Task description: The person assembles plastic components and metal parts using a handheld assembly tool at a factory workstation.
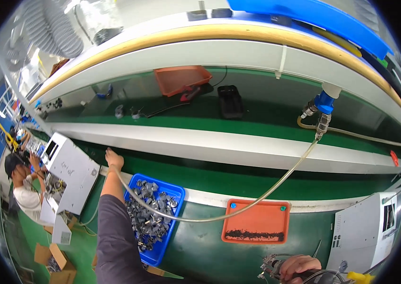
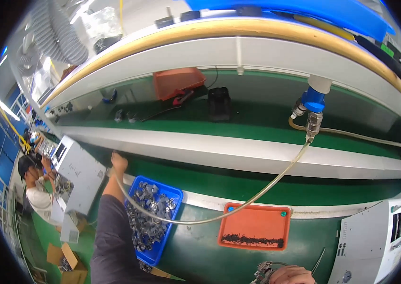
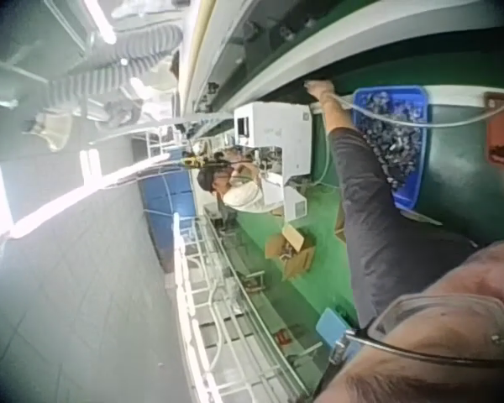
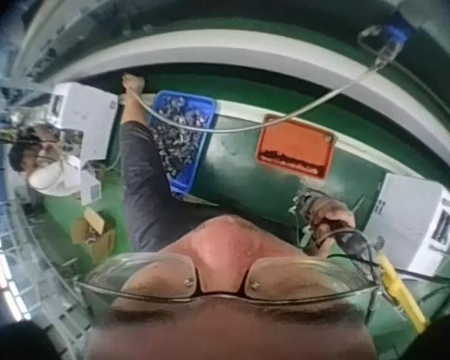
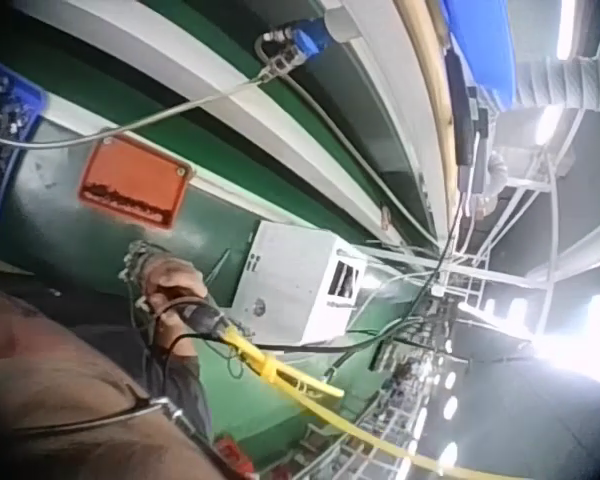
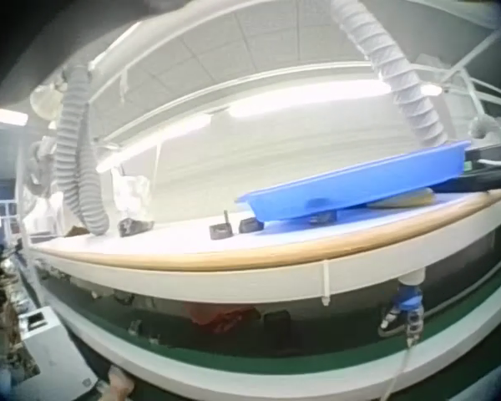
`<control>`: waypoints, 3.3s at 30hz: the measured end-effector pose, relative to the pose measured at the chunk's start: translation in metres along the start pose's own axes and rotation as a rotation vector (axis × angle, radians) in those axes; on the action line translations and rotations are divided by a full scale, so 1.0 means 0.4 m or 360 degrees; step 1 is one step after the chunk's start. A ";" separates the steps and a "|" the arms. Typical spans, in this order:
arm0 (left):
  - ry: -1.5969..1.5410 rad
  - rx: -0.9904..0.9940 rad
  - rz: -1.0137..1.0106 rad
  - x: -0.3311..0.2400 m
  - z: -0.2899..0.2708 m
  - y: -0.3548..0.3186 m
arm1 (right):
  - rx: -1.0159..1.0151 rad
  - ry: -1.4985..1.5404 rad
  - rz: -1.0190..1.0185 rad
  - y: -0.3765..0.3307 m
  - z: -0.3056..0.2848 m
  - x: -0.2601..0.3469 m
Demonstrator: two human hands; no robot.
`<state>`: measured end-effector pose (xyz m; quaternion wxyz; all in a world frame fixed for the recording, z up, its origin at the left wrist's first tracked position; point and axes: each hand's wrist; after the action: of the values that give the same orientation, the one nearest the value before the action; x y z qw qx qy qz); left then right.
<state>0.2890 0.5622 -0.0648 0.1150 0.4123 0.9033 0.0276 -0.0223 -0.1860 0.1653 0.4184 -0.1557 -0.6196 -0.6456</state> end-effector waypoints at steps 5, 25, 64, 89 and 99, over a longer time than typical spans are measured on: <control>-0.0276 -0.0012 -0.0079 0.013 -0.021 0.007 | 0.0032 -0.0033 -0.0084 0.037 -0.033 -0.034; -0.0731 0.0123 0.1016 -0.252 -0.252 -0.401 | 0.0121 0.0127 -0.0125 -0.096 -0.102 -0.017; -0.1059 0.0652 0.2492 -0.590 -0.273 -1.454 | 0.0241 -0.0039 -0.0004 -0.122 -0.093 -0.018; -0.1034 0.0712 0.2440 -0.592 -0.278 -1.453 | 0.0258 -0.0037 0.0032 -0.114 -0.073 -0.037; -0.1067 0.0731 0.2445 -0.590 -0.269 -1.448 | 0.0121 -0.0071 0.0275 -0.077 -0.023 -0.044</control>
<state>-0.0141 0.0084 -0.0005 0.2386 0.9073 0.2765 -0.2083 -0.0316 -0.1919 0.1304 0.4642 -0.2071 -0.6370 -0.5795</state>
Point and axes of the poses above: each hand's wrist, its own y-axis towards the middle knuckle, its own z-axis out of the palm, x = y × z, and after that the axes turned 9 degrees about x, right-handed
